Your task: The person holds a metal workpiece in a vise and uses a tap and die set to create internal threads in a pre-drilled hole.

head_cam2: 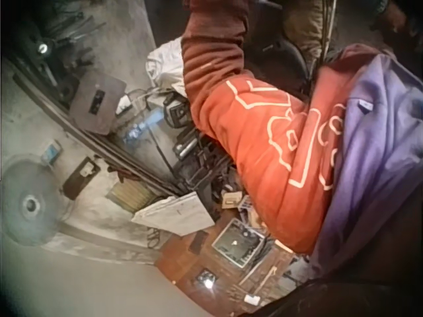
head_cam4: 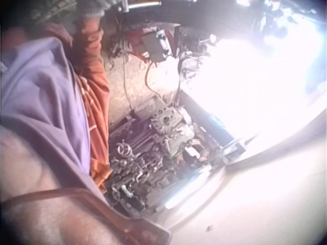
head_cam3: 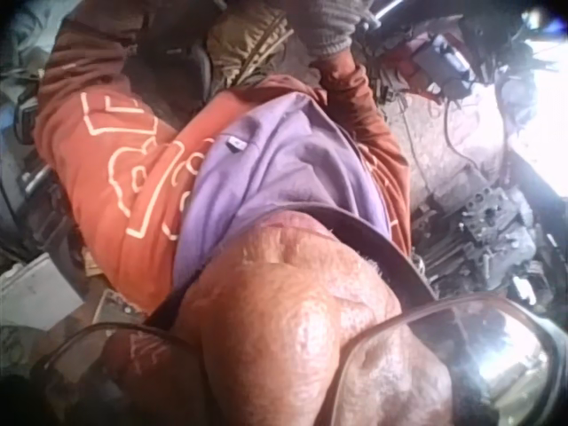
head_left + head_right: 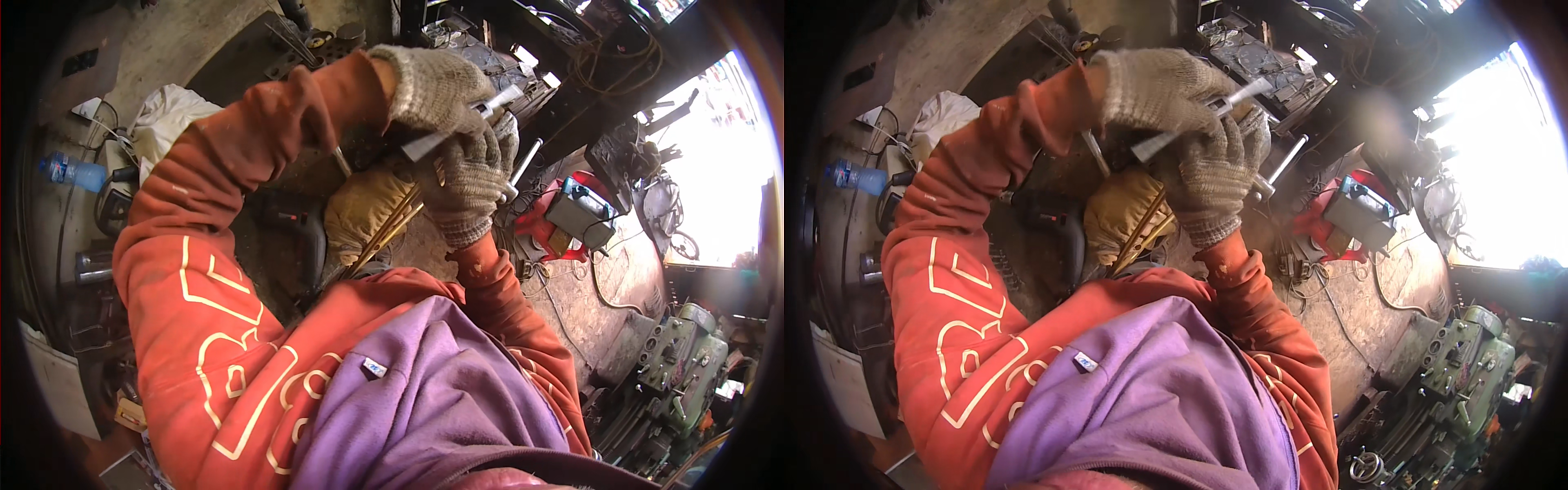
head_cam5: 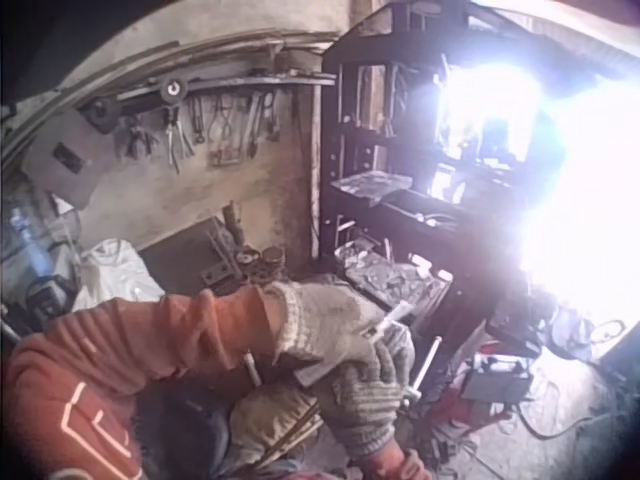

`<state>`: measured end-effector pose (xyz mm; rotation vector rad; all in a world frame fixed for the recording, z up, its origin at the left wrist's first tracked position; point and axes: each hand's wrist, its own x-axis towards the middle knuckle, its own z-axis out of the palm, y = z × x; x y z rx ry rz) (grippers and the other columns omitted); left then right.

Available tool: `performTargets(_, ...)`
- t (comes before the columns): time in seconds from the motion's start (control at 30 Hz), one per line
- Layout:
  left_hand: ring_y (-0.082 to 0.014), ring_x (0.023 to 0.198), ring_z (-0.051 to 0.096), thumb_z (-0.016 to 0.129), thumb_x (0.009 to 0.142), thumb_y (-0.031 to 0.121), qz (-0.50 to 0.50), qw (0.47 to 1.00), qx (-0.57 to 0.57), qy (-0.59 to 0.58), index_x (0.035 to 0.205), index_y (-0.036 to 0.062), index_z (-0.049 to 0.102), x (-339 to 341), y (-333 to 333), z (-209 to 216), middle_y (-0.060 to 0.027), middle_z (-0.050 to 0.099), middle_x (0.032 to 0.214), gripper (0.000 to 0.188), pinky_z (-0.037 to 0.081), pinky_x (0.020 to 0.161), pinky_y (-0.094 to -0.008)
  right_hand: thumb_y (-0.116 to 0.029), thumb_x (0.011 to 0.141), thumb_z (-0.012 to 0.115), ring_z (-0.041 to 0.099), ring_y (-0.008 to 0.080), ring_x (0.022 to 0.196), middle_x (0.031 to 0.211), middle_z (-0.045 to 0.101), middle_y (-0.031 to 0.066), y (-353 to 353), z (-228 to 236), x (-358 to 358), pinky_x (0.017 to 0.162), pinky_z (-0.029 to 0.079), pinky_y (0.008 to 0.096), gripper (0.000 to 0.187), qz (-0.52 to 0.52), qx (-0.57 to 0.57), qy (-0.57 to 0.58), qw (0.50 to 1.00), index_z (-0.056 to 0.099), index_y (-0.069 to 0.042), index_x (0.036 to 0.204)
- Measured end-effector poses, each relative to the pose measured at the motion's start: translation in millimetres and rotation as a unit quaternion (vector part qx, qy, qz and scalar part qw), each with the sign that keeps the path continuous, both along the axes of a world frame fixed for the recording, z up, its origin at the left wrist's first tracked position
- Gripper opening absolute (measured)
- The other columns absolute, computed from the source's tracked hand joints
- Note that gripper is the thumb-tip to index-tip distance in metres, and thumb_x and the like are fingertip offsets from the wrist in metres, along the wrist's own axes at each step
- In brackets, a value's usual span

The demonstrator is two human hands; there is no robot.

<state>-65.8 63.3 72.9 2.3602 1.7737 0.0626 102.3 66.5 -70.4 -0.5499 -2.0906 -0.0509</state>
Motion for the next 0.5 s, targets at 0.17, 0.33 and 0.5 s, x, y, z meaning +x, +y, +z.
performTargets(0.17,-0.0368,0.114,0.071,0.069,0.092,0.014,-0.057,0.986,0.154,-0.016,0.132,0.0111,0.071,11.9,-5.6,10.4,-0.0173,0.075,0.118,0.04,0.057,0.098,-0.0426,-0.039,0.08,0.082,0.065,0.0422,0.117,0.124,0.069,0.0164,6.7,0.3,-0.9,0.11,0.043,0.065,0.048,0.013,0.011,0.011,1.0,0.074,-0.01,0.117)
performTargets(0.33,-0.0371,0.108,0.072,0.075,0.085,0.023,-0.099,0.986,0.116,0.069,0.128,0.0135,0.072,8.9,0.9,-6.8,-0.0125,0.076,0.113,0.044,0.057,0.094,-0.0459,-0.036,0.071,0.08,0.058,0.0442,0.126,0.129,0.067,0.0163,9.6,-13.8,0.2,0.113,0.037,0.0672,0.056,0.018,0.007,0.056,0.998,0.072,-0.01,0.12)
performTargets(0.5,-0.0394,0.095,0.074,0.066,0.098,0.034,0.086,0.992,0.087,-0.022,0.13,0.0092,0.071,25.2,6.1,-4.7,-0.0207,0.076,0.102,0.041,0.058,0.087,-0.0477,-0.038,0.075,0.081,0.059,0.0432,0.126,0.129,0.066,0.0172,11.6,-15.9,0.7,0.113,0.037,0.0681,0.055,0.004,-0.02,0.017,1.0,0.072,-0.01,0.121)
